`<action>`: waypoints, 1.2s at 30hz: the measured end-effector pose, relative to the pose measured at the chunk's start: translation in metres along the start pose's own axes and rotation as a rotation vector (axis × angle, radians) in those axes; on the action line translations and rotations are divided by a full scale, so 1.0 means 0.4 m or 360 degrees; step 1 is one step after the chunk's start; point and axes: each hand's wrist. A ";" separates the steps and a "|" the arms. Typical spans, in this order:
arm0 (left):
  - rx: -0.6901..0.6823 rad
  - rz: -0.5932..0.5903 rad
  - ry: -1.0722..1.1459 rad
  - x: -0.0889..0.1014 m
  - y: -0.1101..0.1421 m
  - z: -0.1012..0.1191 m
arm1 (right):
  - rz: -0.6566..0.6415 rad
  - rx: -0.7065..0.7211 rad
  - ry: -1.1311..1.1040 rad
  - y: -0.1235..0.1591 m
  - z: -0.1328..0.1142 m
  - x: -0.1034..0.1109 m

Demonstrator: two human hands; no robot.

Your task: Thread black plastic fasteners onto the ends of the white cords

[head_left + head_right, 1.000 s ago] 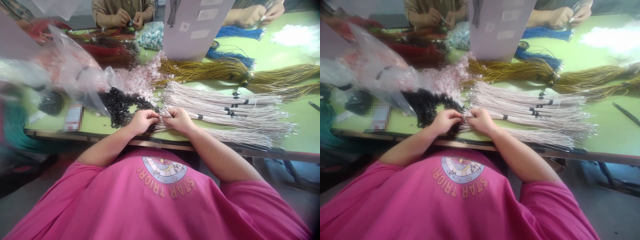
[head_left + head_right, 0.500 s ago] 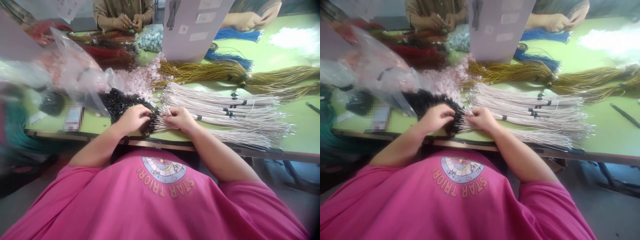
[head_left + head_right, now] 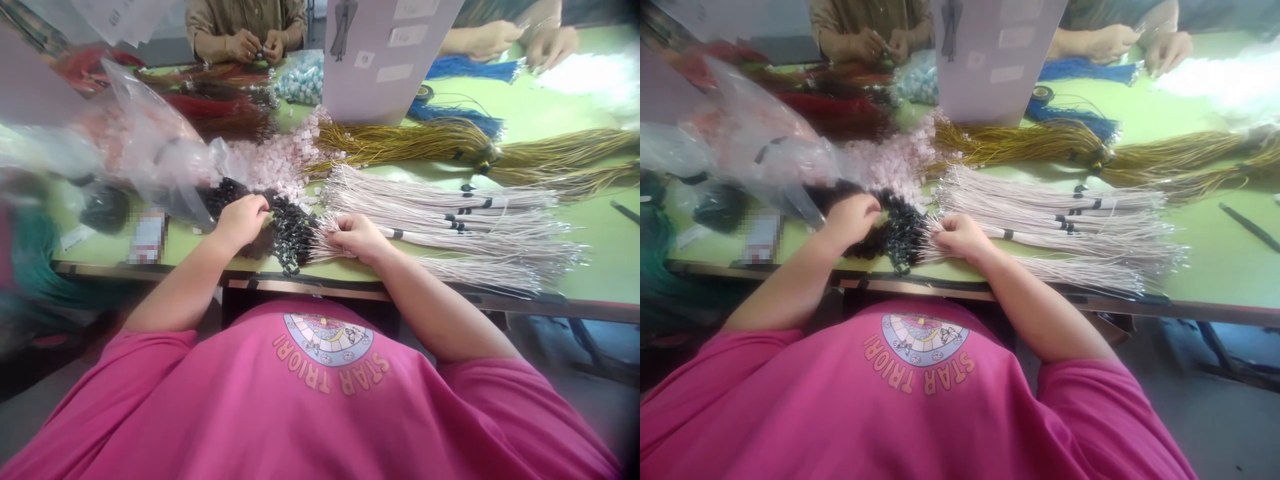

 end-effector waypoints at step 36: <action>-0.0184 -0.0061 0.0972 -0.141 0.036 0.131 | 0.0028 0.0187 0.0056 0.007 -0.004 -0.011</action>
Point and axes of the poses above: each hand's wrist, its own y-axis away from the middle knuckle, its own x-axis out of the back of the hand, z = x × y, and after that the axes turned 4 degrees about -x, right-handed
